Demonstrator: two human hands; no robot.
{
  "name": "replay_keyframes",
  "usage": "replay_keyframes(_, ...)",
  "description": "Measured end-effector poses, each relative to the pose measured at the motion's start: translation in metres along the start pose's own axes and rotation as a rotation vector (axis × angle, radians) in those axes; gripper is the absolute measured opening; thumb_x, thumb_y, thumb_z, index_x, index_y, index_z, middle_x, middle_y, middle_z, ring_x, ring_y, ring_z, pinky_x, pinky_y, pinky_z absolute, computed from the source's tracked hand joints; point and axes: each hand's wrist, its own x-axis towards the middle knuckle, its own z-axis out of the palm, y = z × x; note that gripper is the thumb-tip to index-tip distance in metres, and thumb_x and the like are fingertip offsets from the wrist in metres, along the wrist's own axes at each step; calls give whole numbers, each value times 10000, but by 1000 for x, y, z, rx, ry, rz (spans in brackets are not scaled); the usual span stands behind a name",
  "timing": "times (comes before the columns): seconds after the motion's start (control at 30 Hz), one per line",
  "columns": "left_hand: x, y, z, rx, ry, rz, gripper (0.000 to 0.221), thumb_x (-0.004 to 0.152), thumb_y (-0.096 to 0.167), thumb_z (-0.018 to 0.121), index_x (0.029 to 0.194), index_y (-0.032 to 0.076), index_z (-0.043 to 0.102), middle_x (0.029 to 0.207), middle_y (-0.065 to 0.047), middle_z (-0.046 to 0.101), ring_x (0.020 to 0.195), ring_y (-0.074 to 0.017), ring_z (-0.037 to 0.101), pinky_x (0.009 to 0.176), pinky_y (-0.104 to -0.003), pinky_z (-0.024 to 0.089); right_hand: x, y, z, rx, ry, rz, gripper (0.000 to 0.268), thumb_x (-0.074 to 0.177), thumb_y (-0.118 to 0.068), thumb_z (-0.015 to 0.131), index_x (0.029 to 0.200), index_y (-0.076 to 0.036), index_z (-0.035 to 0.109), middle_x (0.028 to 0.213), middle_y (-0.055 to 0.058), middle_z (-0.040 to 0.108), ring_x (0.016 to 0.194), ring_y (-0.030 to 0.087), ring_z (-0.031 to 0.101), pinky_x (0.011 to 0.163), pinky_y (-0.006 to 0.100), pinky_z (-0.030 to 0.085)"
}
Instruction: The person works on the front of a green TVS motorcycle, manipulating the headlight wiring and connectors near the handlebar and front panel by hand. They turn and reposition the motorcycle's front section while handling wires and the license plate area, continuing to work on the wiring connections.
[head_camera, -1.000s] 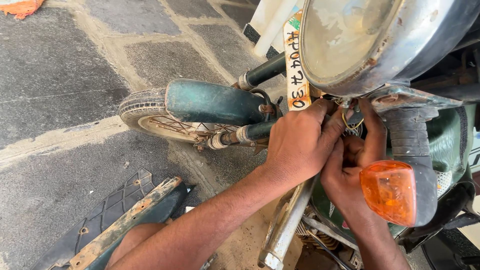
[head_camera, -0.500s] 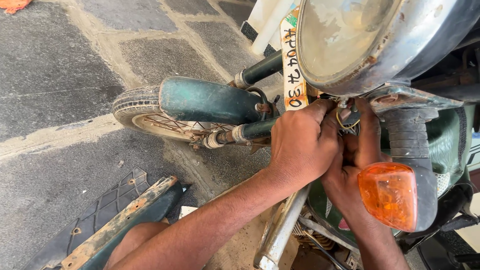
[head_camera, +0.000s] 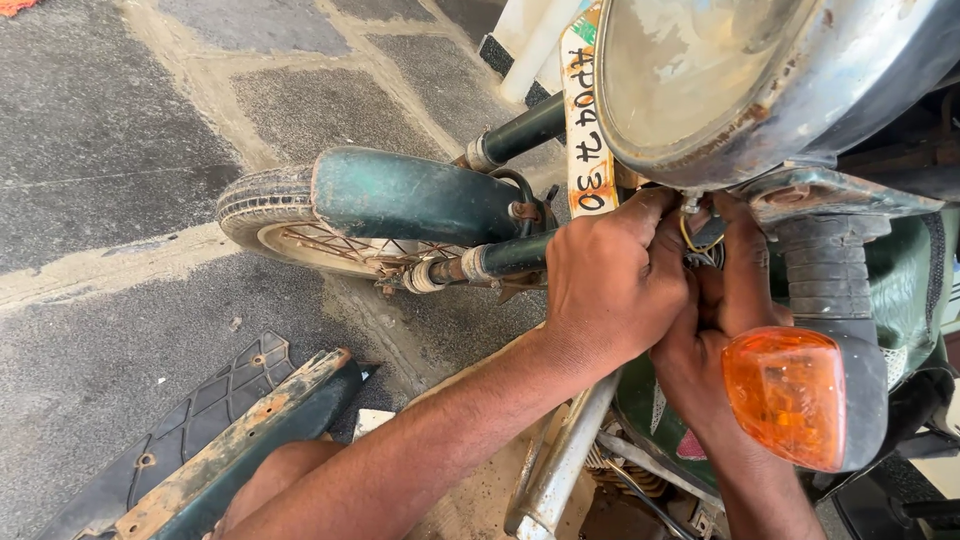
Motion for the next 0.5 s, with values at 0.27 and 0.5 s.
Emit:
replay_keyframes(0.27, -1, 1, 6, 27, 37, 10, 161, 951, 140, 631, 1078, 85, 714, 802, -195, 693, 773, -410, 700, 670, -498, 540, 3, -7, -5, -66, -26, 87, 589, 1035, -14, 538, 1593, -109, 375, 818, 161, 733, 737, 233, 754, 661, 352, 541)
replay_keyframes(0.5, -1, 3, 13, 68, 61, 20, 111, 961, 127, 618, 993, 80, 713, 776, -193, 678, 774, -416, 689, 659, -504, 517, 3, 3, -8, -8, -37, 48, 650, 989, 18, 534, 1601, -92, 344, 874, 162, 741, 760, 236, 747, 678, 356, 542)
